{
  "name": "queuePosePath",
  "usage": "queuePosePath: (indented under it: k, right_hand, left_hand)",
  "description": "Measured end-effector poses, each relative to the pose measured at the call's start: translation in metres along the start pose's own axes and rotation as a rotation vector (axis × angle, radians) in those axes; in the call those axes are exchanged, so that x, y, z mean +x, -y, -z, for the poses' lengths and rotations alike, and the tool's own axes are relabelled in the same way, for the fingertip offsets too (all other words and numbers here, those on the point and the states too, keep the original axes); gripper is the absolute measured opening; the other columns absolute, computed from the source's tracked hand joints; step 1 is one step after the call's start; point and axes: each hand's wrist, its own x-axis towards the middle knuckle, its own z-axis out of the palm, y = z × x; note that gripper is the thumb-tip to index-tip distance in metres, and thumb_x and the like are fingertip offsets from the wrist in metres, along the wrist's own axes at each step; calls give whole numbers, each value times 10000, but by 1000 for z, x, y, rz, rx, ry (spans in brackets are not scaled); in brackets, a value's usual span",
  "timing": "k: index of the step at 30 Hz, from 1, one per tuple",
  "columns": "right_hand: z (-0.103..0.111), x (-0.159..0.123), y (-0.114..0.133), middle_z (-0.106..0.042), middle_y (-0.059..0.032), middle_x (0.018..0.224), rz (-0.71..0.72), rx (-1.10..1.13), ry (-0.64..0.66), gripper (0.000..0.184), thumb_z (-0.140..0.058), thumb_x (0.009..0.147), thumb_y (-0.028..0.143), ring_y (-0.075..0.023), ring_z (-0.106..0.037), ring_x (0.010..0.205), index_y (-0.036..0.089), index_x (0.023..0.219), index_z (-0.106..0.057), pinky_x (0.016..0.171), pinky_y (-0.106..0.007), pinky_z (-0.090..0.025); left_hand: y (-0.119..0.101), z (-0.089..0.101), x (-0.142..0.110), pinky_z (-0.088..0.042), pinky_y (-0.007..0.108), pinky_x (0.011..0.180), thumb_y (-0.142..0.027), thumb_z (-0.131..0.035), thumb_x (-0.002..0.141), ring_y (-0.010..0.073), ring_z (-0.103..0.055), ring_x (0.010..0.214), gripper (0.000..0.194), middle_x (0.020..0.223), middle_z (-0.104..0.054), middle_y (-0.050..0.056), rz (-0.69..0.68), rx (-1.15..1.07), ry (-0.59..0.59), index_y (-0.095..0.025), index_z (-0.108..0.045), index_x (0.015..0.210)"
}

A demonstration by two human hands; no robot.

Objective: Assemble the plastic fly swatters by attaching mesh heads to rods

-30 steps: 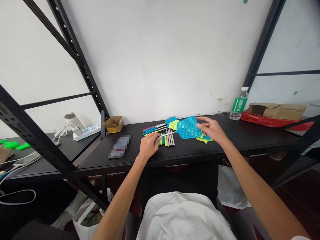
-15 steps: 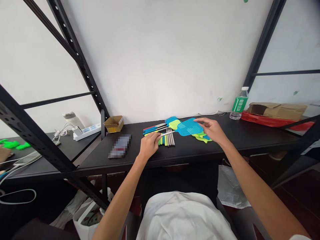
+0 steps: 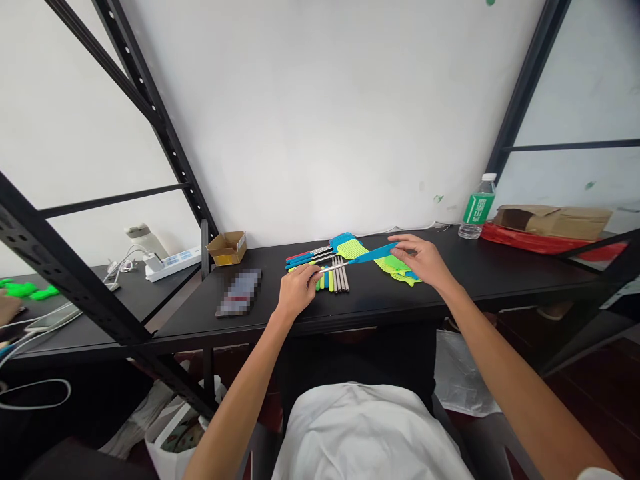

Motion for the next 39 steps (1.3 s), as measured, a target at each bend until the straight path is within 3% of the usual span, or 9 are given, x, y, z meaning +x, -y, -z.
queuePosePath:
  k: [5, 11, 17, 26, 36, 39]
  right_hand:
    - [0, -2, -2, -730, -81, 916, -87, -20, 36, 350, -600, 862, 494, -223, -638, 742, 181, 890, -756, 609, -314, -480]
    - [1, -3, 0, -683, -53, 696, -146, -29, 72, 402, -586, 854, 536, -217, -643, 656, 169, 878, -749, 576, -294, -462]
    - [-1, -2, -3, -701, -62, 762, -211, 86, 60, 434, -649, 802, 530, -207, -642, 567, 158, 1019, -708, 541, -314, -496]
    - [3, -2, 8, -583, 30, 507, -217, 80, 101, 546, -633, 832, 507, -188, -602, 474, 186, 1273, -603, 524, -303, -495]
    - [3, 0, 17, -505, 56, 479, -232, 230, 91, 564, -603, 856, 503, -157, -518, 455, 202, 1331, -563, 478, -278, -467]
    - [3, 1, 20, -592, 9, 595, -191, 247, 62, 526, -565, 885, 487, -157, -553, 501, 203, 1327, -582, 483, -273, -472]
  left_hand:
    - [0, 0, 0, -460, 256, 662, -356, -452, 994, 178, -671, 847, 261, 926, -723, 52, -4, 6, 0, -214, -671, 1005]
    - [0, 0, 0, -464, 255, 673, -353, -458, 993, 174, -669, 847, 254, 927, -722, 51, -8, 2, -1, -213, -668, 1011]
    - [0, 0, 0, -464, 256, 682, -361, -446, 997, 175, -670, 858, 272, 926, -724, 54, -8, 12, 4, -213, -674, 1013]
    - [0, 1, 0, -471, 265, 705, -364, -441, 1000, 177, -668, 857, 282, 930, -725, 57, -13, 19, 7, -215, -679, 1017]
    - [-2, 1, 0, -460, 264, 697, -349, -426, 1005, 177, -668, 859, 277, 940, -726, 56, -10, 1, 8, -210, -665, 1020]
    - [-2, 2, 0, -467, 269, 703, -333, -400, 1011, 178, -668, 849, 287, 947, -728, 59, -2, -17, 12, -205, -656, 1016]
